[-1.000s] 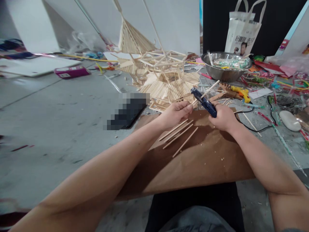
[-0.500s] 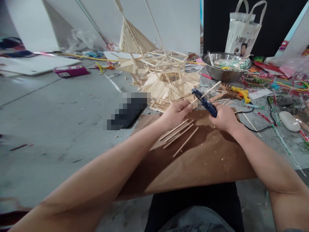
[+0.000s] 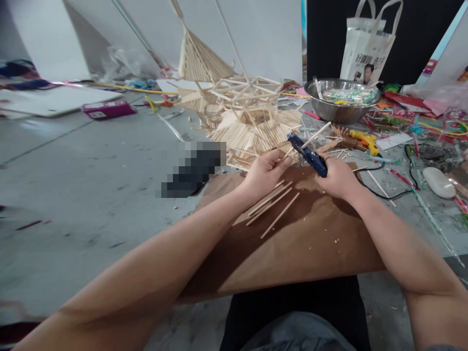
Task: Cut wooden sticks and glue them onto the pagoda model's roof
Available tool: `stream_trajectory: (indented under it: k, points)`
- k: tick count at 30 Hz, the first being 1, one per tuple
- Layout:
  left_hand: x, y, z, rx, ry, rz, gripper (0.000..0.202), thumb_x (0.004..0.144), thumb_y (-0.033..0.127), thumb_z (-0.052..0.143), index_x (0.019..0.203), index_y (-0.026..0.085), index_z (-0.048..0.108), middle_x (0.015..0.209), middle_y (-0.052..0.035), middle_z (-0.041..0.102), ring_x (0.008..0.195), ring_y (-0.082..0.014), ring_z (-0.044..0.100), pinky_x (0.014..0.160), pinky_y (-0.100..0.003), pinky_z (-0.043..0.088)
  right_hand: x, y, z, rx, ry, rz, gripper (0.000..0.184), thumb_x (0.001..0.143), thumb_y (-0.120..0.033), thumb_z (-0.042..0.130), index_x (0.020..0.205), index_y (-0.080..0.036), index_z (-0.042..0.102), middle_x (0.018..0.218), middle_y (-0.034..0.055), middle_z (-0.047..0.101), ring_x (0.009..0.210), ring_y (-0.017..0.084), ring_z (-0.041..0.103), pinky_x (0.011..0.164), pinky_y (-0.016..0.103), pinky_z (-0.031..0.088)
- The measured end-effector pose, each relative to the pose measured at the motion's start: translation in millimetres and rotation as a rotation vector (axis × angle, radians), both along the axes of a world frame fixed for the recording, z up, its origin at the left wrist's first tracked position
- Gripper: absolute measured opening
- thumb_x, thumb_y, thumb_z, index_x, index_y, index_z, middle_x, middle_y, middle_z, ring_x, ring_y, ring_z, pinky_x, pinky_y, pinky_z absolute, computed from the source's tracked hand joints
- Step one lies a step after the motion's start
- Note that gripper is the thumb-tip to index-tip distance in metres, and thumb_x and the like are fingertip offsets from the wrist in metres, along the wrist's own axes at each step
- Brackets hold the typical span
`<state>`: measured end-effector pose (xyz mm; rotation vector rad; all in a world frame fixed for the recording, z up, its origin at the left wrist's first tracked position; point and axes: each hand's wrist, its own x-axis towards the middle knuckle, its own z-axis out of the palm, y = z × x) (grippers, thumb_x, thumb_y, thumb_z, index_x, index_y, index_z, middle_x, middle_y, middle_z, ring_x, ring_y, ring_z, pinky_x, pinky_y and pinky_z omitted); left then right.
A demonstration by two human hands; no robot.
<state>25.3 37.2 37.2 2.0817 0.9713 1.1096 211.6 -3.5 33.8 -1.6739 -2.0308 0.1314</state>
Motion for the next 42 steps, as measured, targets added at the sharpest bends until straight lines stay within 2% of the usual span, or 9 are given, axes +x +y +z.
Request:
stream_trajectory:
  k: [5,9,14,17,23,28,35,38,42]
  points:
    - [-1.4,-1.0,2.6,-0.216,-0.172,-0.204,0.032,0.077,0.038,0.052,0.057,0.016,0.039,0.048,0.0067,0.030,0.044,-0.0047,0.026,0.044,-0.020,0.021,3.3,1.7,-3.0,0.060,0.031,0.078,0.047,0.065,-0.022,0.048,0.111,-0.014,0.049,0.106,0.0108,0.059,0.097,0.024,0.055,0.085,0.035,0.041]
    - [-2.9,-1.4,4.3,-0.406,-0.257,-0.326,0.036,0.072,0.045,0.056,0.058,0.016,0.040,0.043,0.0083,0.029,0.038,-0.0027,0.024,0.039,-0.020,0.016,2.7,-0.4,-1.8,0.053,0.025,0.079,0.047,0.064,-0.022,0.048,0.110,-0.014,0.049,0.099,0.0099,0.061,0.089,0.023,0.058,0.080,0.033,0.044]
    - [-4.5,-0.6,6.2,-0.597,-0.297,-0.398,0.034,0.069,0.044,0.060,0.062,0.016,0.041,0.040,0.0105,0.027,0.033,-0.0010,0.019,0.035,-0.018,0.010,2.1,-2.3,0.0,0.039,-0.011,0.040,0.042,0.064,-0.023,0.049,0.105,-0.017,0.051,0.091,0.0071,0.063,0.079,0.021,0.059,0.073,0.032,0.044]
    - [-5.3,-1.5,8.4,-0.640,-0.304,-0.416,0.033,0.069,0.043,0.060,0.063,0.016,0.042,0.039,0.0112,0.026,0.033,-0.0008,0.018,0.034,-0.017,0.010,2.6,-2.7,0.1,0.036,-0.042,0.019,0.039,0.065,-0.024,0.049,0.103,-0.019,0.052,0.088,0.0062,0.064,0.076,0.021,0.059,0.071,0.031,0.044]
    - [-6.3,-2.5,11.4,-0.560,-0.267,-0.398,0.033,0.071,0.043,0.058,0.061,0.016,0.041,0.039,0.0103,0.028,0.034,-0.0015,0.020,0.036,-0.018,0.012,1.7,-3.5,2.4,0.015,-0.100,-0.028,0.033,0.065,-0.026,0.048,0.097,-0.017,0.054,0.081,0.0075,0.065,0.071,0.022,0.060,0.065,0.030,0.043]
    - [-5.6,0.1,7.8,-0.383,-0.170,-0.307,0.030,0.075,0.039,0.053,0.060,0.017,0.041,0.043,0.0081,0.031,0.038,-0.0034,0.025,0.040,-0.019,0.018,-1.6,-4.3,4.5,0.015,-0.122,-0.061,0.033,0.066,-0.027,0.047,0.094,-0.015,0.057,0.081,0.0095,0.065,0.072,0.024,0.060,0.067,0.032,0.043]
    - [-2.6,-0.5,2.5,0.002,0.037,0.022,0.028,0.078,0.023,0.047,0.054,0.017,0.034,0.050,0.0060,0.027,0.048,-0.0061,0.026,0.047,-0.021,0.022,-5.0,-2.5,1.9,-0.041,-0.088,-0.123,0.033,0.067,-0.029,0.048,0.095,-0.015,0.057,0.085,0.0100,0.065,0.075,0.024,0.059,0.068,0.033,0.044]
    - [-1.7,-2.9,4.2,0.024,0.055,0.056,0.029,0.078,0.023,0.047,0.053,0.017,0.033,0.049,0.0060,0.027,0.048,-0.0065,0.026,0.048,-0.022,0.022,-4.1,-1.9,1.6,-0.040,-0.048,-0.071,0.038,0.067,-0.028,0.048,0.102,-0.015,0.054,0.091,0.0100,0.064,0.079,0.023,0.059,0.072,0.033,0.044]
    - [-1.9,-1.6,2.9,-0.060,-0.017,-0.028,0.033,0.078,0.030,0.047,0.052,0.017,0.033,0.050,0.0059,0.027,0.049,-0.0063,0.027,0.048,-0.021,0.023,-2.4,-1.4,0.4,0.006,-0.019,-0.009,0.045,0.067,-0.026,0.048,0.109,-0.013,0.051,0.101,0.0117,0.061,0.089,0.025,0.058,0.080,0.037,0.043]
